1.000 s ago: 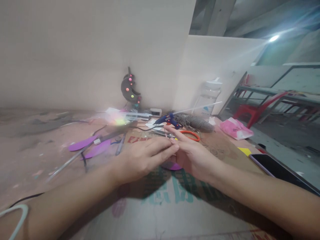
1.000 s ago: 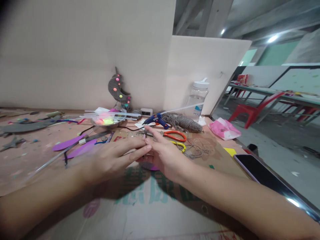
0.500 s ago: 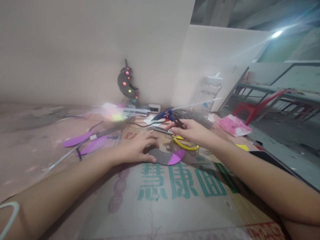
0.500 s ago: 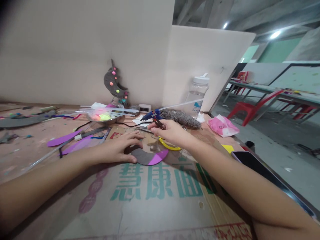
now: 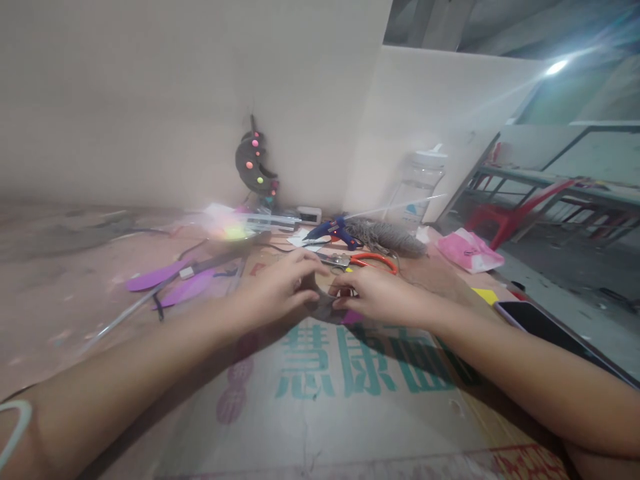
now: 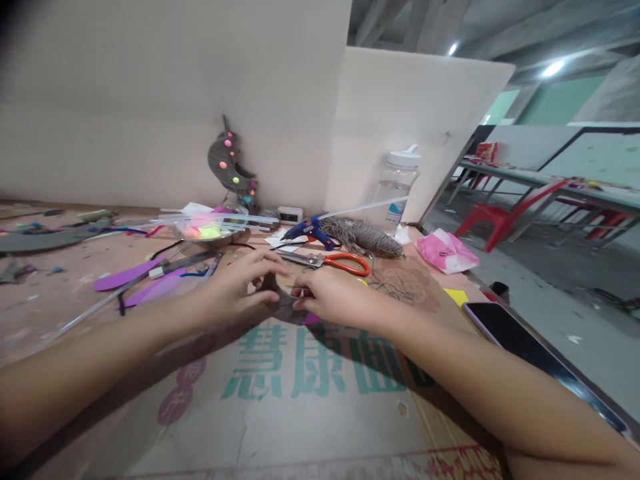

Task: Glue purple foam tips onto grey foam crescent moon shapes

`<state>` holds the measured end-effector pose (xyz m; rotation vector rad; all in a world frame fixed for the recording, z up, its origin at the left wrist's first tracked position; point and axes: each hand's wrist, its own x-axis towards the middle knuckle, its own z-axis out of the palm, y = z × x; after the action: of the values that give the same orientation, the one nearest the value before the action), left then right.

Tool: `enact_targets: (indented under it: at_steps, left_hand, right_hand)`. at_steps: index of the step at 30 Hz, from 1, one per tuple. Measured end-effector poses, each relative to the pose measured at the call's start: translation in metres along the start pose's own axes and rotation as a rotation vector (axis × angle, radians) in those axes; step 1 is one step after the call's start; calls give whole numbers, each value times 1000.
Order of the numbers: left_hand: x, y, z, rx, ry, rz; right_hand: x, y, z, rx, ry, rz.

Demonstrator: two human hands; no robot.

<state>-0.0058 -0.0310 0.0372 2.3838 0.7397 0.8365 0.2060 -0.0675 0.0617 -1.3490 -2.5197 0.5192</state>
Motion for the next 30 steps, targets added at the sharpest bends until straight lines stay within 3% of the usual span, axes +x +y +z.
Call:
enact_targets:
  at_steps: [3,5,8,14,17,20,22,27,30]
  left_hand:
    - [3,-1,6,-361,287,-171]
    - [4,-6,12,-592,372,-322]
    - [2,-15,22,-711,278,-459]
    - [-5,-17,26,-559,6,-428]
    - [-4,-15,26,-541,-58,-430]
    - [-2,-16,26,-620,49,-495]
    - [-1,-19,26,-711,155,-539]
    - [3,-26,25,-899,340,-546]
    - [4,-26,24,-889,407,-535]
  right_hand:
    - [4,2,-10,136,-14,46]
    - [5,2,-19,167,19,68]
    - [3,4,-30,118,21,59]
    - [1,4,-28,24,5,27]
    - [2,0,-19,-36,161,35]
    - [0,-3,-11,-143,466,-28]
    - [-2,-6,-5,-206,580,-107]
    - [-3,-1,13,-317,525,-408]
    - [1,13,21,-292,476,-394]
